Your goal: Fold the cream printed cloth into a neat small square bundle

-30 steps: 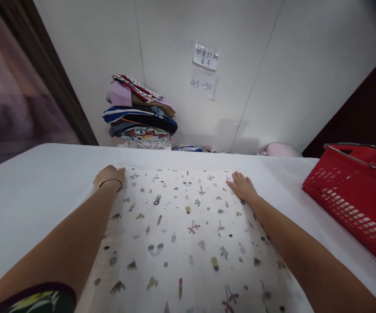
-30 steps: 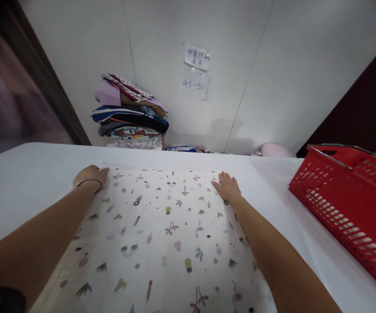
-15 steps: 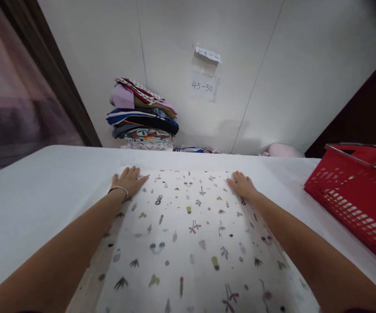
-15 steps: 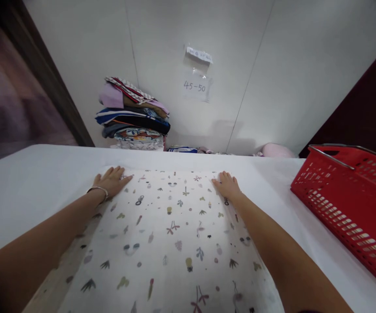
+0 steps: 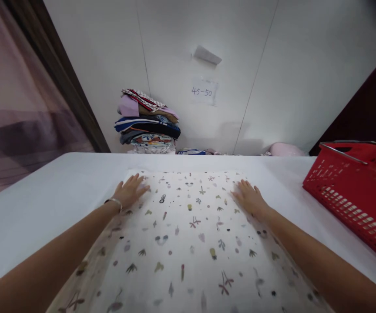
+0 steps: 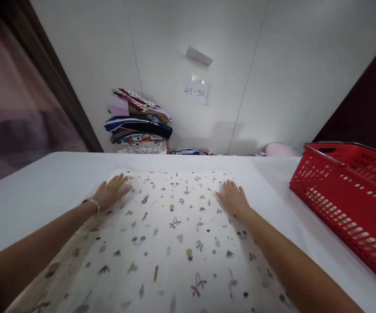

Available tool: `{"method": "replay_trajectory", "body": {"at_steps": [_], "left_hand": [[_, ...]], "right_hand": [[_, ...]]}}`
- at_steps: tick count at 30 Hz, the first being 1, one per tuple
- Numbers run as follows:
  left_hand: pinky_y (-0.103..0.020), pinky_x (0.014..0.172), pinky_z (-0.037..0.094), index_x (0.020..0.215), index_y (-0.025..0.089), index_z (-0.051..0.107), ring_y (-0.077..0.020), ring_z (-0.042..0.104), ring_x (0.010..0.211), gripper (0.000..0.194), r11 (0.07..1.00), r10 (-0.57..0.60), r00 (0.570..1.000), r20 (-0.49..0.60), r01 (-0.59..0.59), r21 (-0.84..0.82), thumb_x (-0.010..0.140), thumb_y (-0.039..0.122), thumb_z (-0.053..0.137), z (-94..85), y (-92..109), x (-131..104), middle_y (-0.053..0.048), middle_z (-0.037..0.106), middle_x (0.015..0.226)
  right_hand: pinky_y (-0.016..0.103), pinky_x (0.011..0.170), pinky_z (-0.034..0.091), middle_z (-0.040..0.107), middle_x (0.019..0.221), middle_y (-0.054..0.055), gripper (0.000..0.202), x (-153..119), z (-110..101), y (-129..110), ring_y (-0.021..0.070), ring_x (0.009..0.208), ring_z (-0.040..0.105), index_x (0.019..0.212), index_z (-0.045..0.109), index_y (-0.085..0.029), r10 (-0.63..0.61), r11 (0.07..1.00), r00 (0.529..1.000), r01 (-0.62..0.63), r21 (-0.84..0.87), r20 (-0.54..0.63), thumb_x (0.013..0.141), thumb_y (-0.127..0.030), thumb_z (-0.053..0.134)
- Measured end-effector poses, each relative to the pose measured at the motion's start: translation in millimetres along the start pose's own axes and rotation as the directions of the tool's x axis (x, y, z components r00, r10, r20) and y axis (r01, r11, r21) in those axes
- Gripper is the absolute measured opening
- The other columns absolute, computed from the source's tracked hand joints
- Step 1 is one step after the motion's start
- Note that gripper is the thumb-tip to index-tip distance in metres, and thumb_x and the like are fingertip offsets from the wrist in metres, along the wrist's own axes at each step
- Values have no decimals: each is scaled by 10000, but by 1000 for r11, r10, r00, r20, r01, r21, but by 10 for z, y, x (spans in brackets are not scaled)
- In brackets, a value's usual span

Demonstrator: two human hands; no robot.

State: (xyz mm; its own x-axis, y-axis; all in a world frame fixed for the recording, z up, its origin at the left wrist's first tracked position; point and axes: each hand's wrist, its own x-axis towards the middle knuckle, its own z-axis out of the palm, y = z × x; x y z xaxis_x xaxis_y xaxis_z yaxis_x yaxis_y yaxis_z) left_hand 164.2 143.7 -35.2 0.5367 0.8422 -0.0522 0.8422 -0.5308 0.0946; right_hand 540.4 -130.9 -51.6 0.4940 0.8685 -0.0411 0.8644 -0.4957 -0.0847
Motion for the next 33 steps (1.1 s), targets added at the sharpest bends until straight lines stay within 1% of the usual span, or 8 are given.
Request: {"method": "replay_trajectory", "body": {"at_steps": [4, 6, 8, 11, 17, 20, 28, 33], "left_hand": [[-432, 1108, 133, 1401, 282, 318, -244, 138, 1379, 629, 994, 99, 995, 7, -99, 38, 811, 499, 351, 225, -190, -1026, 8, 191, 1496], [-449, 1115, 117, 1403, 322, 298, -250, 132, 1378, 655, 996, 79, 997, 5, -79, 30, 789, 543, 362, 353, -288, -1480, 36, 195, 1489], [-461, 1121, 100, 1417, 322, 252, -244, 115, 1379, 682, 1000, 7, 1000, -13, -6, 30, 785, 561, 346, 423, -332, -1771, 43, 192, 1486], [-462, 1121, 99, 1426, 269, 245, -238, 100, 1381, 693, 998, -44, 999, 6, 43, 35, 800, 562, 307, 383, -277, -1898, 22, 173, 1492], [-446, 1114, 115, 1429, 194, 240, -226, 82, 1387, 686, 998, -59, 994, 91, 59, -6, 835, 536, 281, 75, -35, -1883, -36, 149, 1505], [-428, 1113, 125, 1430, 165, 235, -225, 71, 1388, 689, 993, -117, 986, 121, 120, -20, 845, 528, 272, 16, 56, -2075, -63, 127, 1511], [-445, 1118, 105, 1412, 213, 296, -222, 74, 1391, 669, 992, -127, 991, 51, 125, 23, 828, 539, 326, 309, 154, -3051, -21, 157, 1508], [-446, 1118, 98, 1400, 199, 323, -231, 104, 1388, 638, 972, -234, 971, -46, 235, 13, 850, 521, 297, 436, 167, -3379, -48, 195, 1503]], "right_hand": [[448, 1121, 105, 178, 1498, 44, 673, -1052, 138, 157, 233, 1375, 112, 1440, 203, -205, -113, 993, 991, 114, 11, -75, 884, -585, 210], [462, 1119, 131, 214, 1488, 34, 661, -1477, 241, 269, 248, 1366, 153, 1438, 209, -237, -137, 990, 986, 138, 12, -91, 877, -583, 259], [484, 1110, 159, 231, 1482, 37, 654, -1738, 330, 353, 256, 1360, 179, 1434, 223, -245, -122, 992, 988, 124, 13, -98, 875, -581, 275], [489, 1101, 178, 232, 1481, 54, 651, -1838, 382, 389, 251, 1361, 176, 1421, 266, -218, -89, 996, 990, 91, 12, -107, 879, -578, 261], [445, 1098, 192, 230, 1481, 106, 659, -1757, 247, 304, 248, 1368, 148, 1384, 338, -130, -77, 995, 995, 81, 61, -65, 884, -552, 262], [444, 1092, 207, 222, 1482, 111, 636, -1905, 210, 327, 249, 1368, 146, 1379, 341, -121, -45, 994, 997, 52, 98, -68, 887, -518, 270], [434, 1095, 215, 236, 1478, 111, 610, -2699, 370, 546, 228, 1353, 216, 1377, 336, -136, 7, 984, 989, 20, 175, -149, 888, -499, 290], [424, 1066, 264, 380, 1403, 154, 606, -2864, 344, 590, 246, 1292, 342, 1335, 390, -83, 62, 970, 977, -11, 242, -204, 873, -470, 328]]}}
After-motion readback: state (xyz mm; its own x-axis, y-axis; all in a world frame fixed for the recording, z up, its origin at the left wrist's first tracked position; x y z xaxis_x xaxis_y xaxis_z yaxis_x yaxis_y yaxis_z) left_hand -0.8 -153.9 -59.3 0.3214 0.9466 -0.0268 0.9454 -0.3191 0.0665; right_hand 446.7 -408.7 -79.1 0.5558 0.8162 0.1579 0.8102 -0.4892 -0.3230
